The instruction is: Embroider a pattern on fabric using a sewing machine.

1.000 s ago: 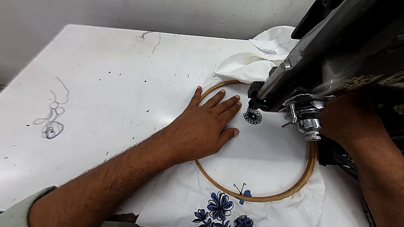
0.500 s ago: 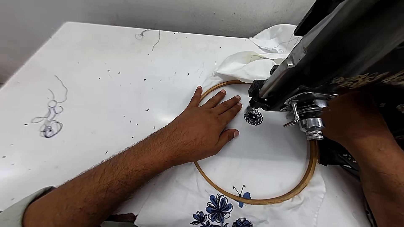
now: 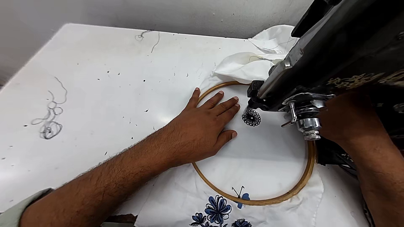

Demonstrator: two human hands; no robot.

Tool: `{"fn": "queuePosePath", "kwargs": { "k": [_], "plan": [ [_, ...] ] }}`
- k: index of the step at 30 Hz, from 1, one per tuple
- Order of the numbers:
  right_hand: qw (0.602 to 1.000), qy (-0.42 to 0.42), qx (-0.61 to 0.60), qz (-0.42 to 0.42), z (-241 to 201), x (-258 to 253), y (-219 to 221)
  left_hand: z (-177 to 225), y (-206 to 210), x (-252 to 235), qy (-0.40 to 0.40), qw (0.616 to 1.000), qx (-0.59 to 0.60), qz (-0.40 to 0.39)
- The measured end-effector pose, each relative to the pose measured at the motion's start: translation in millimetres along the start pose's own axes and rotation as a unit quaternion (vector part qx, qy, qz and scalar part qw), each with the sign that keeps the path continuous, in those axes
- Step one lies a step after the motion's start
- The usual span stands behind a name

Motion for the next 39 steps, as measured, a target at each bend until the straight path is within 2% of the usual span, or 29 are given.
{"fn": "queuePosePath", "kwargs": {
  "k": [6,11,19,23,30,36,39],
  "plan": [
    [1.000,0.006,0.018,-0.016,-1.6,0.7,-1.5,1.8,-1.0,2.4,0.001,1.000,-0.003,-0.006],
    [0.999,-0.029,-0.006,0.017,-0.3,0.1,1.7,0.1,-1.3,1.6,-0.009,1.000,-0.003,-0.004],
    [1.000,-0.007,0.008,-0.005,-2.2,2.5,-1.1,2.6,-2.6,3.2,-0.006,1.000,-0.001,-0.020],
    [0.999,-0.039,-0.010,0.028,-1.1,0.9,2.2,0.3,-1.4,1.4,-0.010,1.000,-0.001,-0.004],
    [1.000,-0.004,0.005,-0.009,-0.8,1.8,-0.7,3.5,-3.5,3.3,-0.006,1.000,0.000,-0.024],
    [0.999,-0.039,-0.014,0.027,-0.3,0.2,2.2,0.7,-0.7,1.2,-0.008,1.000,0.004,-0.002],
    [1.000,-0.016,0.002,0.005,-2.0,1.0,-1.4,3.0,-0.7,1.3,-0.003,1.000,0.005,-0.001]
  ]
}}
Point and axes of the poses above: each hand's wrist, its own x-axis away from the middle knuckle, its own y-axis out of the palm, z = x × y, the point moved 3 cm from there along -x, towards the middle knuckle, and after that the axes turned 5 degrees about z, right-handed, at the moved point
